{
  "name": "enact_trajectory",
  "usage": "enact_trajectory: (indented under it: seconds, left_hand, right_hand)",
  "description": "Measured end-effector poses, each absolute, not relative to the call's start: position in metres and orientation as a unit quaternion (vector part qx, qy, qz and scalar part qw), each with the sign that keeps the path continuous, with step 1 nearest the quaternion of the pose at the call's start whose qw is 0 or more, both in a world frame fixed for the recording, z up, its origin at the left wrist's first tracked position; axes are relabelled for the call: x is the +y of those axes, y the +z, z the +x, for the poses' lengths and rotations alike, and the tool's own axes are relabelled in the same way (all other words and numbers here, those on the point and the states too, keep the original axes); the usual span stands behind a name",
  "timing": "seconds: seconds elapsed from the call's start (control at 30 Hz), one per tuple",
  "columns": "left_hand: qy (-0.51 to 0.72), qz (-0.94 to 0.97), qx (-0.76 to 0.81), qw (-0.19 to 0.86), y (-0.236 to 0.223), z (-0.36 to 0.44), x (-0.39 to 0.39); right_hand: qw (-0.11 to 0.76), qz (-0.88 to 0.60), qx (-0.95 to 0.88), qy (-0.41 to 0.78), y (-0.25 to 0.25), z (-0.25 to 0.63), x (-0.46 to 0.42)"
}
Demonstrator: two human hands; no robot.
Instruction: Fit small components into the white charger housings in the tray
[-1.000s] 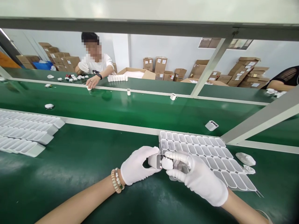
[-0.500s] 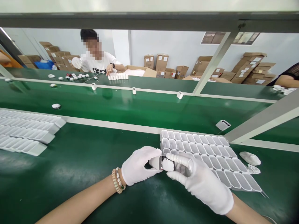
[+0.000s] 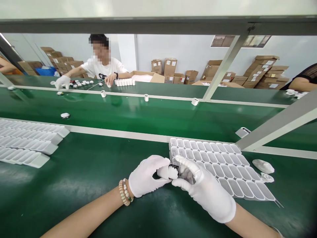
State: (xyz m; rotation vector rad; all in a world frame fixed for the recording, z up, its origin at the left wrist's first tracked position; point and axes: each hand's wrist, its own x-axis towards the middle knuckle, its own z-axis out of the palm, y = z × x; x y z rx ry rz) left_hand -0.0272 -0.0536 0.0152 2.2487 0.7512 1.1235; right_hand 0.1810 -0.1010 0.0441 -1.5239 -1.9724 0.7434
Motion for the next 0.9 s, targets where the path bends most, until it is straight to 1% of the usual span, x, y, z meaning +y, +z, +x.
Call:
enact_trajectory:
  seconds: [0.1, 0.17, 0.23, 0.37, 0.53, 0.7, 0.9]
  left_hand:
    - [0.421, 0.810, 0.301, 0.277, 0.014, -0.028, -0.055]
    - [0.426, 0.805, 0.305, 0.277, 0.013, -0.028, -0.056]
    - [0.442, 0.806, 0.298, 0.257, 0.012, -0.026, -0.059]
    - [0.493, 0.804, 0.282, 0.176, 0.008, -0.021, -0.070]
    - [0.506, 0.811, 0.271, 0.116, 0.008, -0.017, -0.081]
    - [0.505, 0.810, 0.282, 0.097, 0.016, -0.016, -0.082]
    - [0.507, 0.803, 0.303, 0.081, 0.014, -0.017, -0.083]
  right_hand:
    - [0.302, -0.532, -0.772, 0.172, 0.041, 0.179, -0.105]
    - [0.306, -0.527, -0.779, 0.145, 0.040, 0.176, -0.108]
    - [0.316, -0.529, -0.775, 0.136, 0.039, 0.173, -0.111]
    - [0.350, -0.527, -0.766, 0.116, 0.037, 0.162, -0.116]
    - [0.387, -0.515, -0.759, 0.092, 0.039, 0.149, -0.118]
    - [0.394, -0.470, -0.787, 0.068, 0.044, 0.149, -0.117]
    - [0.414, -0.489, -0.758, 0.121, 0.036, 0.152, -0.119]
